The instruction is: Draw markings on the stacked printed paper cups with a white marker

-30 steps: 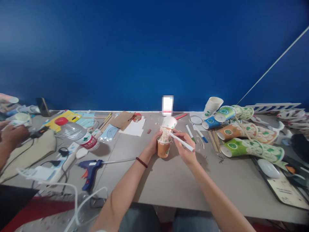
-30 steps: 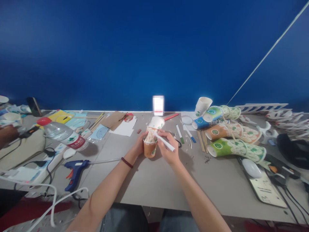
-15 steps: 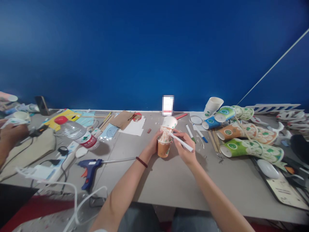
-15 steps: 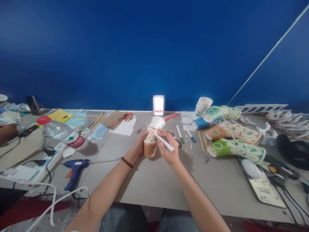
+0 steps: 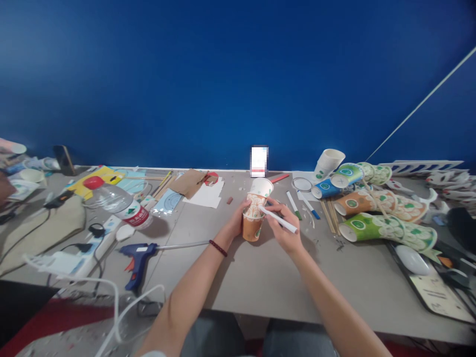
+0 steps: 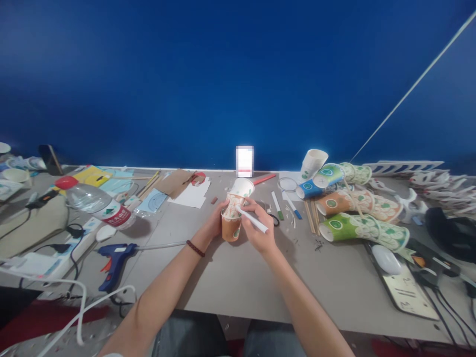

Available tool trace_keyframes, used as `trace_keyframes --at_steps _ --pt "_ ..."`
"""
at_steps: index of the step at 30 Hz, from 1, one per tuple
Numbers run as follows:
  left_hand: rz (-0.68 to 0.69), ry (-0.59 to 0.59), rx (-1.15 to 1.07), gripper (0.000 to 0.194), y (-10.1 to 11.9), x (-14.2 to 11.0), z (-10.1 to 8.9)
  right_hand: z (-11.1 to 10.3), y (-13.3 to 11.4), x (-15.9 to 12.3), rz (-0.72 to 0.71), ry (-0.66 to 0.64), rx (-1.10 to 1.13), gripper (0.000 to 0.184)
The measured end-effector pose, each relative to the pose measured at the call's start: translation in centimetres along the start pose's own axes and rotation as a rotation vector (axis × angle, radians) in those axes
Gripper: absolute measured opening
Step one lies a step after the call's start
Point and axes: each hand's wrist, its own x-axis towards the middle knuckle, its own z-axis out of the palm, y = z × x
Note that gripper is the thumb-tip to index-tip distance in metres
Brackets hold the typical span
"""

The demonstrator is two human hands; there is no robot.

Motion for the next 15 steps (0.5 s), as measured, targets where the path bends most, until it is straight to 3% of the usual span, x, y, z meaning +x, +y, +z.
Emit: trace_keyframes --at_steps 15 --pt "-0.062 0.042 -0.04 0.033 0.07 0.14 -0.09 0.18 -0.16 0.09 0.068 0.021 0.101 0.016"
